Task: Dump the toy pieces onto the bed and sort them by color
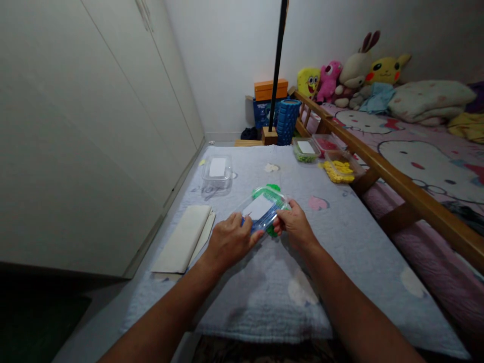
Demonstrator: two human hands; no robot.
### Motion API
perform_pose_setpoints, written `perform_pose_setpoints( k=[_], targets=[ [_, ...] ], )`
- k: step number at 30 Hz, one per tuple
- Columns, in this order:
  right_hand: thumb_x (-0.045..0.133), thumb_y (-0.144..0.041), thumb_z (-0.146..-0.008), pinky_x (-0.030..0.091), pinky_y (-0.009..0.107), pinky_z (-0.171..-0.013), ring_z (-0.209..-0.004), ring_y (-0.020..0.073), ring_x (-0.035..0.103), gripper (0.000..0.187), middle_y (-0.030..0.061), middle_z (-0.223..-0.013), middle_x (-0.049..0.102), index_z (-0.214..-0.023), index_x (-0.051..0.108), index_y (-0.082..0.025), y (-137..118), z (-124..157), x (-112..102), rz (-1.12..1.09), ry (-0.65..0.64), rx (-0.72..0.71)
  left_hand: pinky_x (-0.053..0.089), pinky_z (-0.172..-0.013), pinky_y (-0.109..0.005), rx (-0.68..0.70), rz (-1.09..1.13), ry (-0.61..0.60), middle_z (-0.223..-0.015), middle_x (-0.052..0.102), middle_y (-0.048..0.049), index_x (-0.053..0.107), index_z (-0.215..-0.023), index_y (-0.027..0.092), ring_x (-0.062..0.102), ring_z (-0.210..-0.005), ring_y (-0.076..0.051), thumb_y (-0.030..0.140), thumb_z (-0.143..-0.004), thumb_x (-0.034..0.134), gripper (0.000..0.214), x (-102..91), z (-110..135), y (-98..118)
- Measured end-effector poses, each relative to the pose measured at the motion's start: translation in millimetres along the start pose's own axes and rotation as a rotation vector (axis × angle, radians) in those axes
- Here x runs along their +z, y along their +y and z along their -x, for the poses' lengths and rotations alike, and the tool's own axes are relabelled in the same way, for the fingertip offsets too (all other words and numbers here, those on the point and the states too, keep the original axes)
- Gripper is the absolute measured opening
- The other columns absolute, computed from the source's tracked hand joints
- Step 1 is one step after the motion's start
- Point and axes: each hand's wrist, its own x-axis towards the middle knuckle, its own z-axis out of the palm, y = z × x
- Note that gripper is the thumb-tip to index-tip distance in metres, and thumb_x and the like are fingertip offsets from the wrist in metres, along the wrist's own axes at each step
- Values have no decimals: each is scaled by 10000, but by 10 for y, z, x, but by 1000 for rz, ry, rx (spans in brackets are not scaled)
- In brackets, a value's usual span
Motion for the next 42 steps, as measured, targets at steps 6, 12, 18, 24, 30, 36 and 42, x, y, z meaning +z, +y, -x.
perform_pose_setpoints(
  k=[6,12,18,24,30,36,42],
  targets=[
    [630,-358,-679,389,178,-336,-362,117,525,519,-81,-519,621,-1142,463,-196,45,4,-51,14,4,3,558,-707,-319,-3,-5,-45,-985,674,-142,659,-999,157,671,-968,-268,456,-975,538,324,-9,-21,54],
    [628,-331,-666,330,169,-321,-333,106,464,656,-95,-486,584,-1282,483,-158,67,-49,-137,17,24,-11,586,-734,-313,-11,-12,-22,-1106,706,-127,631,-1158,170,706,-966,-232,101,-952,447,285,22,54,-40],
    [634,-326,-653,281,169,-337,-331,85,394,789,-107,-479,549,-1390,446,-119,54,-91,-264,60,45,4,591,-861,-380,-42,53,160,-1133,746,-124,662,-1115,178,724,-985,-245,119,-944,471,263,164,124,-202],
    [646,-459,-770,400,223,-440,-478,120,477,768,-84,-641,554,-1435,382,-179,151,-133,-324,167,186,-152,568,-873,-348,-229,173,266,-1149,755,-107,647,-1171,173,721,-1010,-230,184,-963,444,291,290,10,-249],
    [672,-394,-842,525,425,-879,-985,258,579,396,103,-1074,595,-1182,602,-205,109,147,-211,827,326,-723,537,-915,-370,-364,132,306,-1166,738,-101,656,-1177,187,685,-1048,-251,209,-949,446,311,318,-225,-321],
    [683,-444,-885,529,433,-841,-959,283,560,240,109,-1022,656,-971,679,-220,42,457,-44,1279,-40,-749,519,-946,-390,-392,182,357,-1106,733,-104,660,-1161,182,657,-1050,-260,208,-946,440,309,490,-323,-378],
    [695,-471,-861,557,451,-842,-1062,304,591,316,127,-1176,625,-1066,663,-233,-2,485,-195,1234,3,-683,513,-950,-408,-348,215,299,-1125,725,-104,663,-1151,186,639,-1050,-272,237,-938,478,287,595,-281,-386]
  ],
)
